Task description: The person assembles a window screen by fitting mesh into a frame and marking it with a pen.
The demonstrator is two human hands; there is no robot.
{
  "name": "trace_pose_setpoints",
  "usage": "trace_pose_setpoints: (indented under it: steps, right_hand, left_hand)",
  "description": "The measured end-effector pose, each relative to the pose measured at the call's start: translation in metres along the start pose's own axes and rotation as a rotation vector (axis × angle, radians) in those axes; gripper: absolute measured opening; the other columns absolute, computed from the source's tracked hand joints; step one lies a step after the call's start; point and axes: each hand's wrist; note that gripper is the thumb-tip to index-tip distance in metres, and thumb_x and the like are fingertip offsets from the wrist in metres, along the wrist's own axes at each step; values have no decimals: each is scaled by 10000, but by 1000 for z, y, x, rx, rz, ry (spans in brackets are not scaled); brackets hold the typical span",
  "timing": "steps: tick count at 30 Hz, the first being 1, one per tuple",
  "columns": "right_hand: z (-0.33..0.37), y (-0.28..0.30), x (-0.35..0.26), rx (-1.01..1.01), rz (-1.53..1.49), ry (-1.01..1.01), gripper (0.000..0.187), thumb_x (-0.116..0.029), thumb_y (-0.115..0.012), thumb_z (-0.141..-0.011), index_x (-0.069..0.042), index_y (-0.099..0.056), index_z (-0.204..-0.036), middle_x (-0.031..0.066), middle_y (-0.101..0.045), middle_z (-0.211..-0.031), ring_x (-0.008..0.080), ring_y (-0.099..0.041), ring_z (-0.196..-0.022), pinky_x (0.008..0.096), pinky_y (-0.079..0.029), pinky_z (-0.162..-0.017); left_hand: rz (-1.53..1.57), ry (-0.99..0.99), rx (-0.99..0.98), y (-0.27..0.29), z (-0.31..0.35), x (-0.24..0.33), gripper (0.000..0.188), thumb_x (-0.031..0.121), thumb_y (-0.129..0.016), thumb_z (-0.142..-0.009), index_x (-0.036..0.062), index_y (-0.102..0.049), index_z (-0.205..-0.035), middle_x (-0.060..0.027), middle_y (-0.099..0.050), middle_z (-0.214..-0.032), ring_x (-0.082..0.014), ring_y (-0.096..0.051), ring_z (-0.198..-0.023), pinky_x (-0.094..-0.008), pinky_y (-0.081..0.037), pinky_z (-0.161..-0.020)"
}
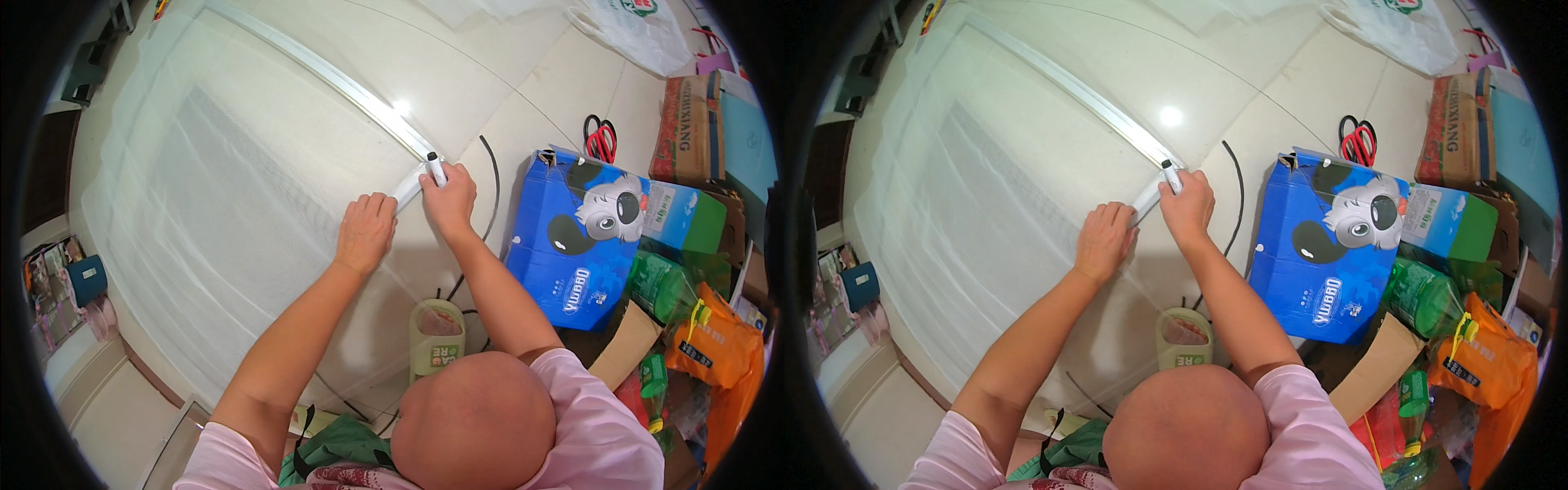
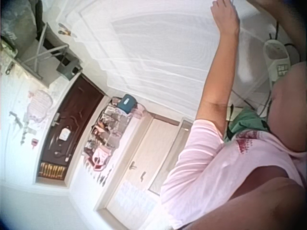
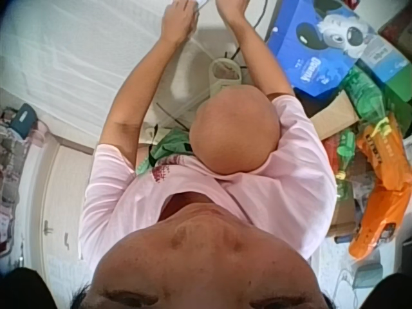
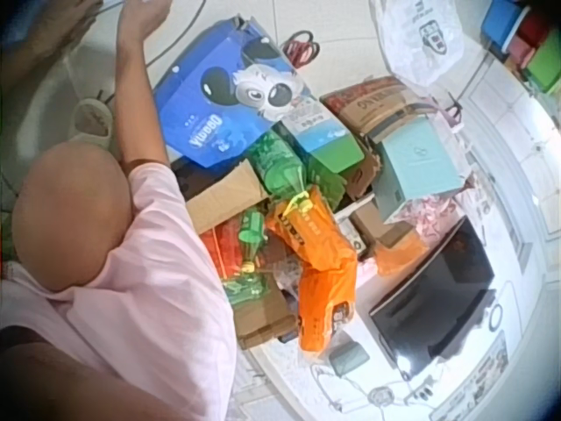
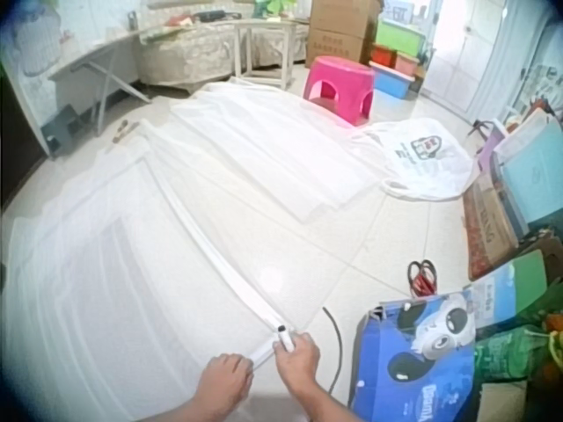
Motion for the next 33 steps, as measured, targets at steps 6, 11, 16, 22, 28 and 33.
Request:
trace_pose_setpoints:
  steps: [6,11,16,22,28,33]
  right_hand:
    - [-2,7,-30,-49,160,138,188,-165,-648,-748,-25,-623,-871,164,-575,-836,359,-592,-762,431,-472,-674]
    - [-5,9,-68,-343,474,5,211,-94,-608,-746,34,-572,-910,219,-632,-854,381,-631,-825,444,-506,-725]
    - [-3,9,-80,-403,485,61,223,-105,-602,-765,44,-573,-929,246,-630,-850,395,-628,-810,462,-502,-719]
    - [-50,5,-64,-430,550,254,226,-227,-680,-756,-43,-658,-887,150,-641,-870,327,-618,-847,426,-501,-721]
    - [-65,3,-45,-492,438,296,219,-256,-698,-744,-85,-666,-878,107,-610,-884,296,-562,-885,414,-472,-750]
    - [-66,6,-27,-464,142,365,168,-178,-670,-739,-36,-610,-806,113,-568,-819,303,-534,-831,392,-431,-710]
  left_hand:
    - [53,29,28,-7,1,-3,295,86,-668,-719,70,-531,-979,-72,-532,-931,-261,-516,-863,-371,-431,-745]
    - [93,67,69,-9,1,-8,237,62,-630,-743,51,-520,-953,-98,-527,-922,-284,-509,-851,-383,-437,-748]
    - [82,54,98,-13,1,-10,126,75,-555,-775,70,-511,-893,-79,-512,-871,-261,-517,-807,-374,-444,-678]
    - [82,34,139,-16,1,-12,137,65,-554,-760,73,-511,-889,-76,-512,-877,-260,-521,-806,-376,-440,-668]
    - [89,52,126,-14,2,-11,155,69,-568,-753,79,-513,-898,-71,-510,-885,-257,-520,-810,-379,-436,-665]
    - [110,55,125,-14,-1,-9,188,61,-598,-741,78,-524,-914,-74,-516,-892,-260,-517,-822,-376,-431,-682]
Point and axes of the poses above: each hand's wrist, its own z-axis away from the middle knuckle, its own y-axis out of the back of the hand, x = y × z
